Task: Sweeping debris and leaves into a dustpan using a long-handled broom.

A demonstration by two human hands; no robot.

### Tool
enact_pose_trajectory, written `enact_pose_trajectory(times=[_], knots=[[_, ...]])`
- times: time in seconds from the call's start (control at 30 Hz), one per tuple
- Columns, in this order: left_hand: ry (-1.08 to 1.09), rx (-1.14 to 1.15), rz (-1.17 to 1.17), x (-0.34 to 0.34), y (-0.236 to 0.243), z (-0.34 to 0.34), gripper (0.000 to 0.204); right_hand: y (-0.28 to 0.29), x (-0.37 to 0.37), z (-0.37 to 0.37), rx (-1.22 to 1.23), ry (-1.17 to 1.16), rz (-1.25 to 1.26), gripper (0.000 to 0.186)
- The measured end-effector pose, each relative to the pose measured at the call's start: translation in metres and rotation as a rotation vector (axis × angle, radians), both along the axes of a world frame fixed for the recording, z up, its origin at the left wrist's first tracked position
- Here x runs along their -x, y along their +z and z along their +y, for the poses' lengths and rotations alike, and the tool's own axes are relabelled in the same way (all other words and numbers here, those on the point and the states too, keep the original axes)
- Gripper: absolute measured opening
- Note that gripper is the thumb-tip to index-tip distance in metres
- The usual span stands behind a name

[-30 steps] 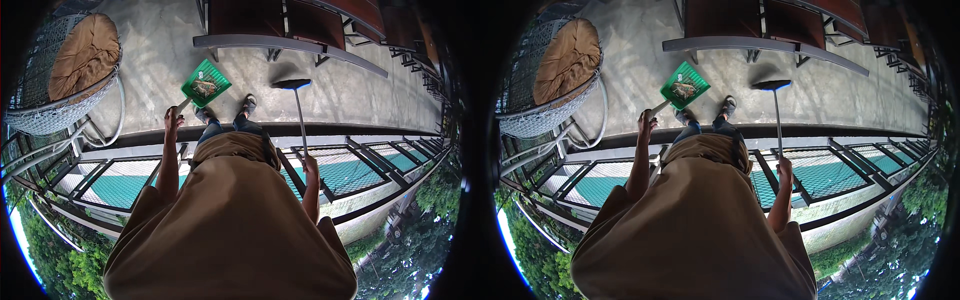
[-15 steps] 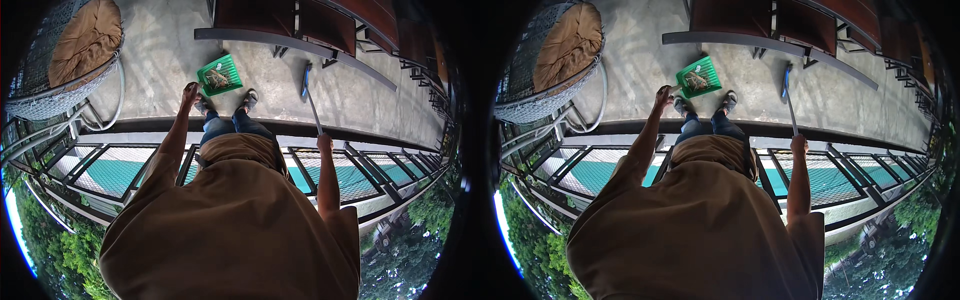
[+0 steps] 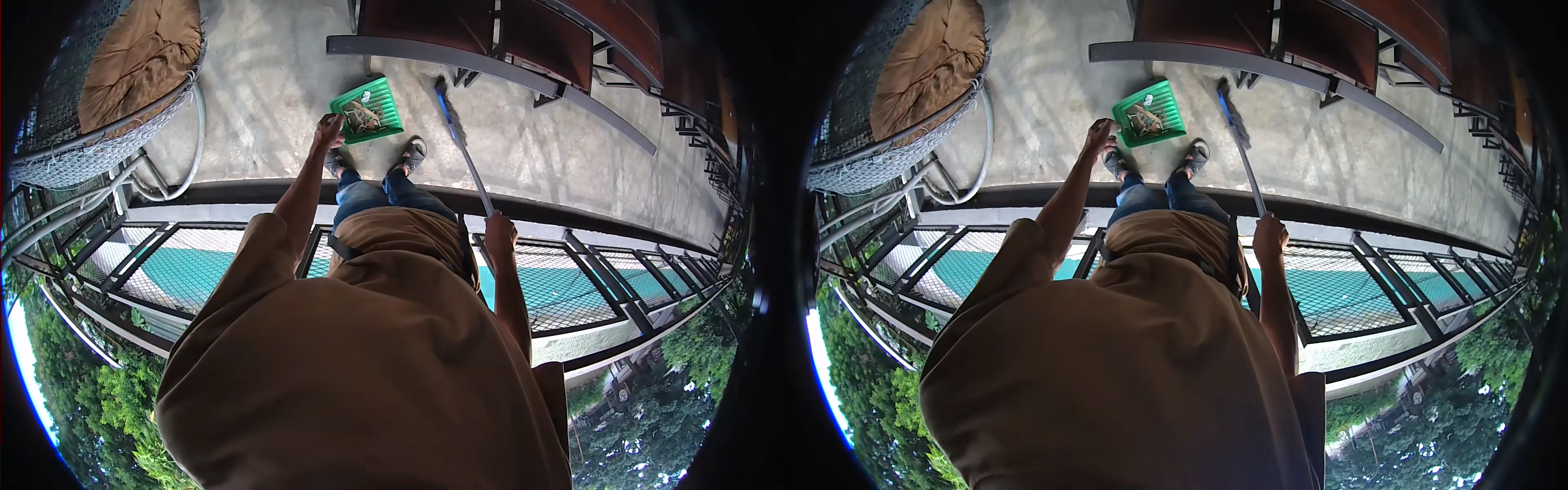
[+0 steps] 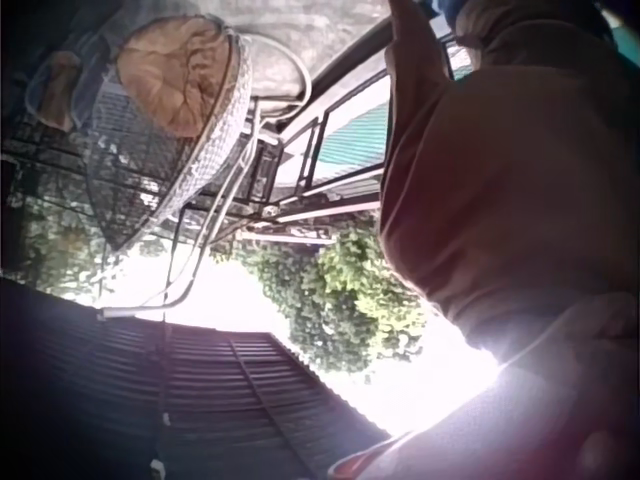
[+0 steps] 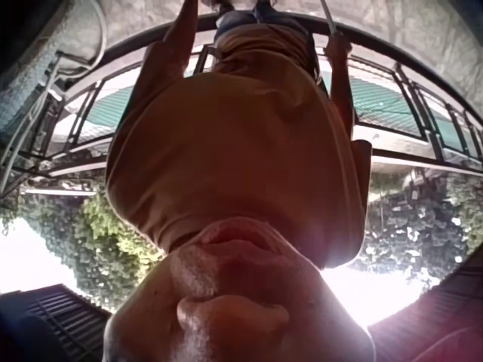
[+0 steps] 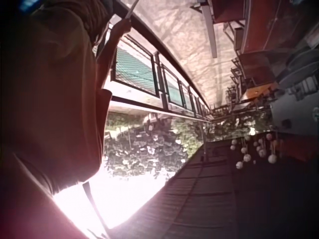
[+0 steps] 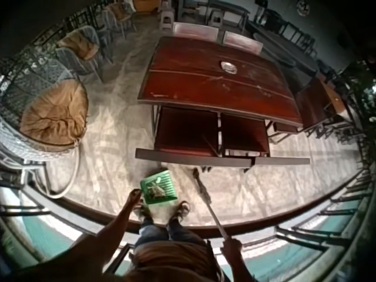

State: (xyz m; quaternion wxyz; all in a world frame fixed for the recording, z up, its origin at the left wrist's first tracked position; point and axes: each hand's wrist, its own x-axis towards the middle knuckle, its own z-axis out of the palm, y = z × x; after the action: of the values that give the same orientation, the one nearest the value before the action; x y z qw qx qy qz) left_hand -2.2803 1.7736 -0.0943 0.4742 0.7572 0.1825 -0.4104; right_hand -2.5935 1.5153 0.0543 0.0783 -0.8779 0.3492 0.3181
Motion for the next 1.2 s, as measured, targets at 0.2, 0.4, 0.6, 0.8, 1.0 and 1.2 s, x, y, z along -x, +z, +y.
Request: enact_pose_trajectory(times=[0.2, 0.4, 0.6, 0.8, 1.0, 1.2], knots=[[-0.023, 0.003, 0.035, 0.002, -0.007, 0.003, 0.039, 0.013, -0.011, -0.007, -0.035, 0.046, -0.115, 0.017], [0.091, 0.052, 0.058, 0.000, -0.011, 0.008, 0.038, 0.028, -0.014, -0.022, -0.038, 0.010, -0.134, 0.020], [0.064, 0.057, 0.050, 0.004, -0.015, 0.001, 0.041, -0.022, -0.009, -0.030, -0.006, 0.030, -0.223, 0.019], [0.043, 0.030, 0.043, 0.008, -0.015, -0.004, 0.044, -0.035, -0.011, -0.008, -0.125, -0.098, -0.233, 0.017], [0.069, 0.021, 0.056, 0.008, -0.016, -0.004, 0.043, -0.009, -0.018, -0.009, -0.183, 0.063, -0.323, 0.018], [0.053, 0.037, 0.065, 0.008, -0.010, 0.003, 0.040, 0.018, -0.023, -0.026, -0.119, 0.001, -0.142, 0.022]])
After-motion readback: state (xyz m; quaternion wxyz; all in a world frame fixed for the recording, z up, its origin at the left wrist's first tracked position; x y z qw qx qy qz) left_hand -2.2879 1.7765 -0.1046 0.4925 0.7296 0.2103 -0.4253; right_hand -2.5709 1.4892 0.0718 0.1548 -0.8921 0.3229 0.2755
